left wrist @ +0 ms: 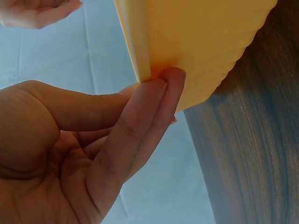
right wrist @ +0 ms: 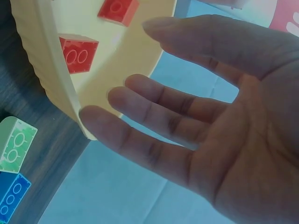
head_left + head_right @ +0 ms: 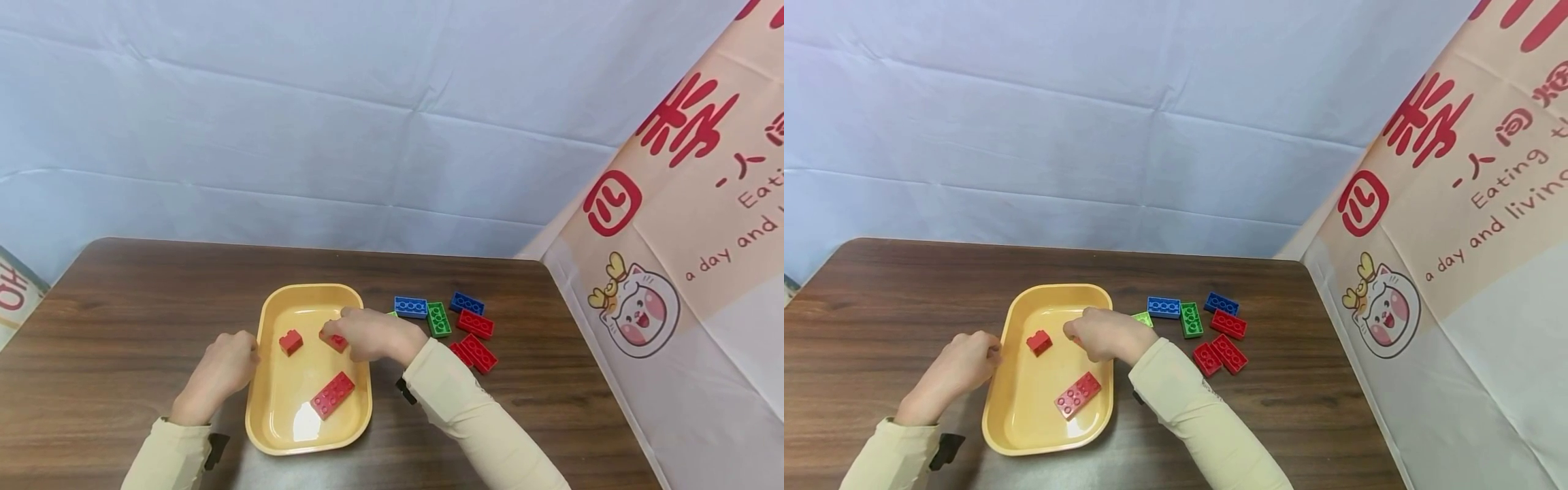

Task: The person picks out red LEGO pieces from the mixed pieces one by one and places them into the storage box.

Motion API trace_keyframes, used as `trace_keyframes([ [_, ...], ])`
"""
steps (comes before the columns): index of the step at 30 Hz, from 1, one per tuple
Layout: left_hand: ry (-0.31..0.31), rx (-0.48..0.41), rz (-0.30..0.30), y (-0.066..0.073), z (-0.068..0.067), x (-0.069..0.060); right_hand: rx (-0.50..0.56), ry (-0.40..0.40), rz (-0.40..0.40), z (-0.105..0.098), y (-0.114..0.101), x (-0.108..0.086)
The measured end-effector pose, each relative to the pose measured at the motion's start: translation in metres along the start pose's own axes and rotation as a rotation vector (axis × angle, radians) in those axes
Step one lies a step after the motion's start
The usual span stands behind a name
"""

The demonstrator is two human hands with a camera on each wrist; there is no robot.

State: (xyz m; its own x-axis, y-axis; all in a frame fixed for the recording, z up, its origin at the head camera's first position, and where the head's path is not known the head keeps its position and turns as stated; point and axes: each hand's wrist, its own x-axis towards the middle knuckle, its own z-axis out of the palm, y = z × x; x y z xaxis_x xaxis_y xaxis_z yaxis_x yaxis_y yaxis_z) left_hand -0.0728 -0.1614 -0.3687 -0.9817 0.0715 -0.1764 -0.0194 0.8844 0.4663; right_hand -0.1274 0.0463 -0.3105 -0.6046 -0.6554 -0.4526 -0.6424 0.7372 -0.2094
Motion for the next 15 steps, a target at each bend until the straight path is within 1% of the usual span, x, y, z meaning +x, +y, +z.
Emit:
trace_keyframes([
  [4,0.003,0.010,0.005,0.000,0.000,0.000,0.015,-0.006,0.020,-0.001,0.001,-0.001],
  [7,-0.001,0.011,0.001,0.000,0.000,0.000,0.063,-0.016,0.047,-0.003,0.002,-0.002],
  [11,-0.001,0.014,-0.001,-0.001,0.001,0.000,0.099,-0.022,0.071,-0.005,0.005,-0.003],
  [15,0.000,0.013,0.001,-0.001,0.001,0.001,0.094,-0.017,0.071,-0.006,0.011,-0.004],
])
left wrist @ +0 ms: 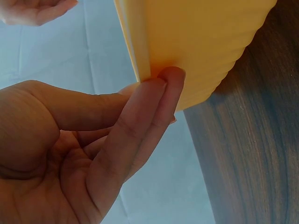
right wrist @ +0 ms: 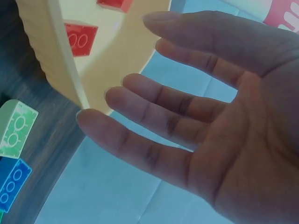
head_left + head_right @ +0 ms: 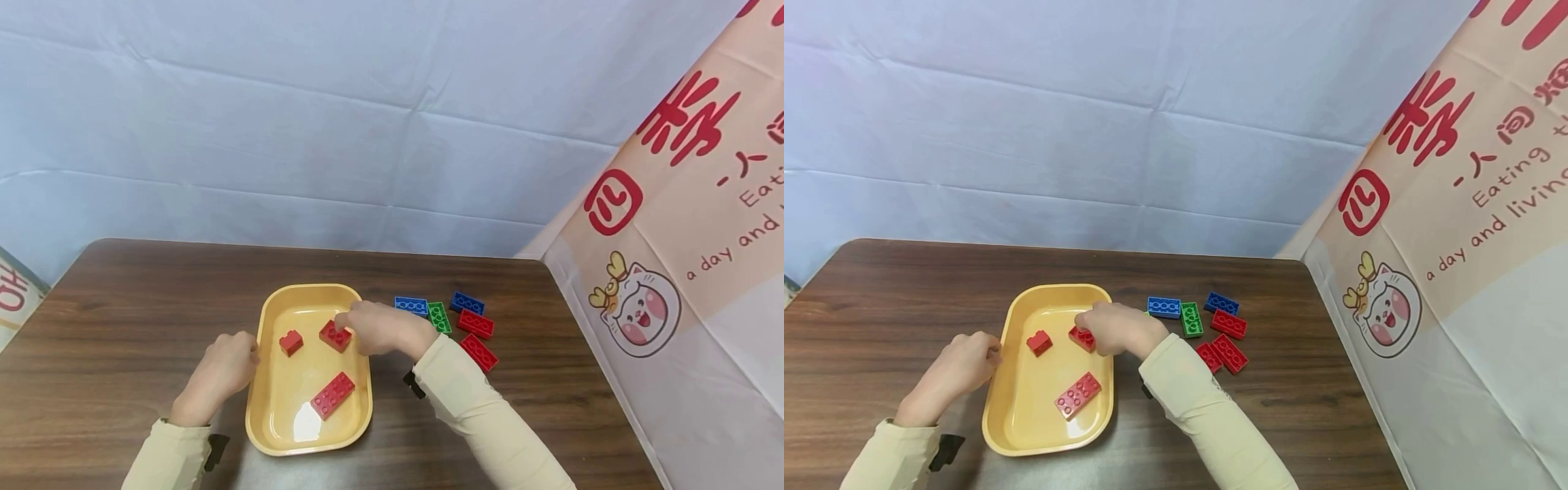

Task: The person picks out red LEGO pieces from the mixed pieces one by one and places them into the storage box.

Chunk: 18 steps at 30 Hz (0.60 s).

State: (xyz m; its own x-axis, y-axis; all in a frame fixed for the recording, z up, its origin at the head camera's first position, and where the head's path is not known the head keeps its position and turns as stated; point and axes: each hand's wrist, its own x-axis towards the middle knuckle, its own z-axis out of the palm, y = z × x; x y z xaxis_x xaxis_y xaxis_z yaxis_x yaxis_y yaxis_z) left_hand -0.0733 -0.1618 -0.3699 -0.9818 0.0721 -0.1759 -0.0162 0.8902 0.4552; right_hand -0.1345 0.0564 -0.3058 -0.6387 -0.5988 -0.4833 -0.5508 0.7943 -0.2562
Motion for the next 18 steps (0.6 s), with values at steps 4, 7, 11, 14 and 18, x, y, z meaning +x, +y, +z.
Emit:
trace_keyframes([
  [4,0.000,-0.009,-0.002,0.000,0.000,0.000,-0.018,0.023,-0.028,-0.002,0.008,-0.002],
  [7,0.002,-0.014,0.000,0.000,0.000,0.000,-0.024,0.037,-0.031,-0.004,0.014,-0.005],
  [11,-0.002,-0.014,-0.001,0.000,0.000,0.000,-0.009,0.046,-0.009,-0.006,0.024,-0.010],
  [14,-0.009,-0.012,-0.002,0.000,0.000,0.000,0.012,0.059,0.014,-0.006,0.032,-0.014],
  [18,-0.016,-0.008,-0.001,0.000,-0.001,0.000,0.029,0.068,0.043,-0.004,0.044,-0.019],
])
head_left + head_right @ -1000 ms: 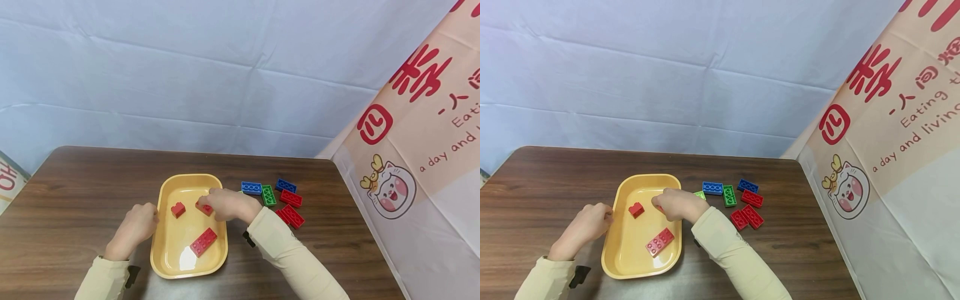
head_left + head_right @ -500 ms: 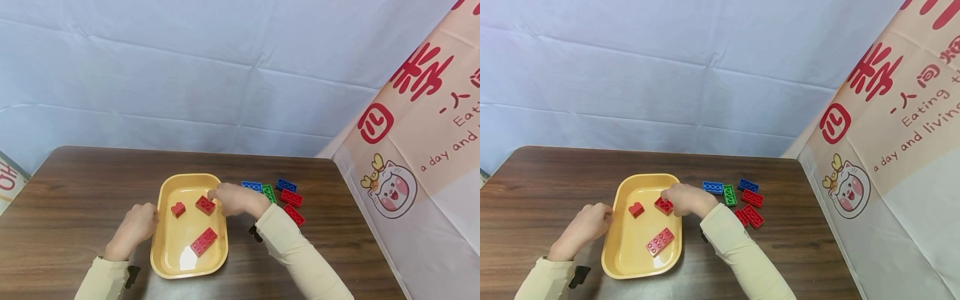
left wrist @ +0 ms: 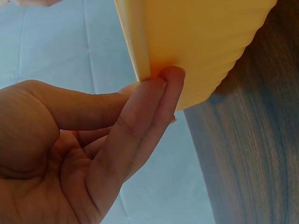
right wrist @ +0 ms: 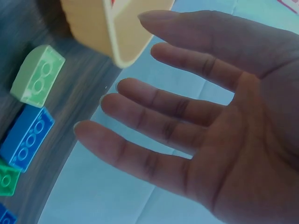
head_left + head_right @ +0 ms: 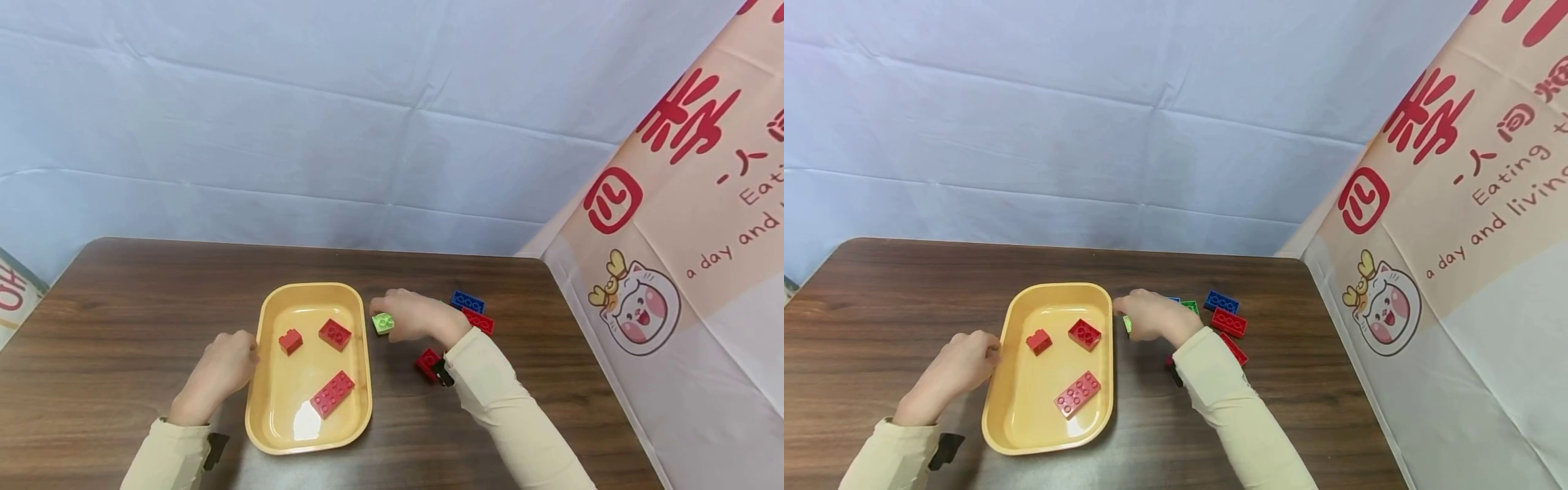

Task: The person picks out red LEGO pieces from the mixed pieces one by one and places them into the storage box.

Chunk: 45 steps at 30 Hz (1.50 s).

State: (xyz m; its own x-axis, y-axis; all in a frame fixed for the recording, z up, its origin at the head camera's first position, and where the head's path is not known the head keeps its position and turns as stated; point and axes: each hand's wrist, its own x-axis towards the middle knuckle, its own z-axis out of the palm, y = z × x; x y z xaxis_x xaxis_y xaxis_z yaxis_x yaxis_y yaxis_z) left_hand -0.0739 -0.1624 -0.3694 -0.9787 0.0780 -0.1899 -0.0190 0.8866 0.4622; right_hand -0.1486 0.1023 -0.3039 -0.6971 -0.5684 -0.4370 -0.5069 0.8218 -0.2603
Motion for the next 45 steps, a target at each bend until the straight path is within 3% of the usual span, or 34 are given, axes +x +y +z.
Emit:
trace_keyframes([
  [11,-0.003,0.001,-0.003,0.001,-0.001,0.000,0.026,-0.017,0.061,0.012,0.028,-0.009],
  [25,0.003,-0.002,0.005,-0.001,0.000,0.000,0.178,0.012,0.084,0.051,0.062,-0.021],
  [34,0.005,0.000,0.003,0.000,0.000,-0.001,0.233,0.018,0.113,0.066,0.070,-0.024],
  [45,0.002,-0.004,0.009,-0.001,0.000,0.001,0.223,0.037,0.123,0.077,0.074,-0.023],
])
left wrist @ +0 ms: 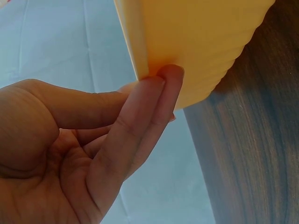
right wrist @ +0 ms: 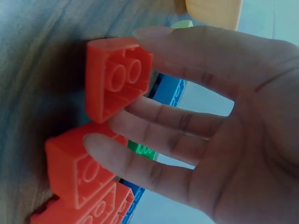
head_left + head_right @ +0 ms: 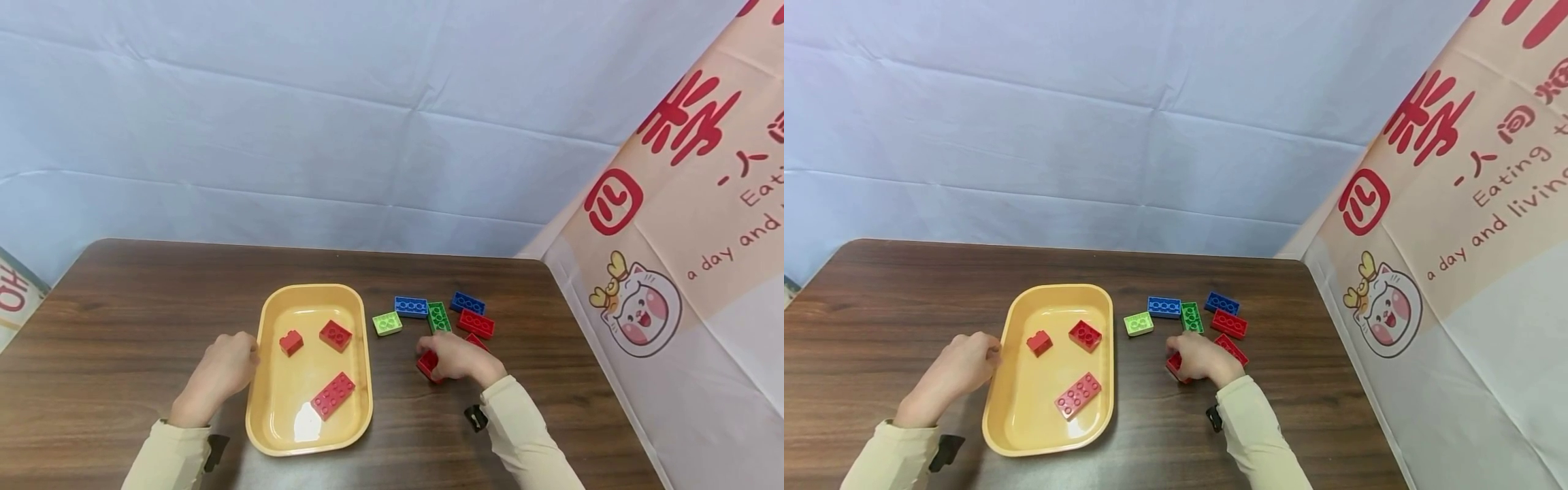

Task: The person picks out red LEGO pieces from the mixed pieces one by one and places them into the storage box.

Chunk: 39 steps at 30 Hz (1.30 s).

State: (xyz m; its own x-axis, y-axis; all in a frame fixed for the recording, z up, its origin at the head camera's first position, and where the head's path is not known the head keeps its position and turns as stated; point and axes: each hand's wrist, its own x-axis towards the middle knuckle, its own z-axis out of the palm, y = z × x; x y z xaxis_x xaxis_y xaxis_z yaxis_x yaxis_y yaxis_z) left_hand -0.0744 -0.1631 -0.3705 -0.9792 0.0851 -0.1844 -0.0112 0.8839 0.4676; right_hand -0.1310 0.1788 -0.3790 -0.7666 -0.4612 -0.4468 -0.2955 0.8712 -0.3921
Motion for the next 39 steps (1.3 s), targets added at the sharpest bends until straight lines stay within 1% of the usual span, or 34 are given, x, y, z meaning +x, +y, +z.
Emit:
trace_keyframes([
  [8,0.004,-0.003,-0.001,0.001,0.000,-0.001,-0.010,-0.014,0.012,0.005,0.002,0.001],
  [13,0.003,-0.006,-0.006,0.001,0.000,-0.001,-0.005,-0.023,0.033,0.007,0.003,0.001],
  [25,0.006,-0.014,-0.005,0.000,0.001,-0.001,-0.019,-0.026,0.027,0.010,0.004,0.001],
  [33,0.019,-0.017,-0.004,0.000,0.002,-0.002,-0.032,-0.019,0.039,0.013,0.005,0.003],
  [39,0.019,-0.015,-0.006,0.000,0.002,-0.002,-0.032,-0.014,0.031,0.011,0.005,0.003],
])
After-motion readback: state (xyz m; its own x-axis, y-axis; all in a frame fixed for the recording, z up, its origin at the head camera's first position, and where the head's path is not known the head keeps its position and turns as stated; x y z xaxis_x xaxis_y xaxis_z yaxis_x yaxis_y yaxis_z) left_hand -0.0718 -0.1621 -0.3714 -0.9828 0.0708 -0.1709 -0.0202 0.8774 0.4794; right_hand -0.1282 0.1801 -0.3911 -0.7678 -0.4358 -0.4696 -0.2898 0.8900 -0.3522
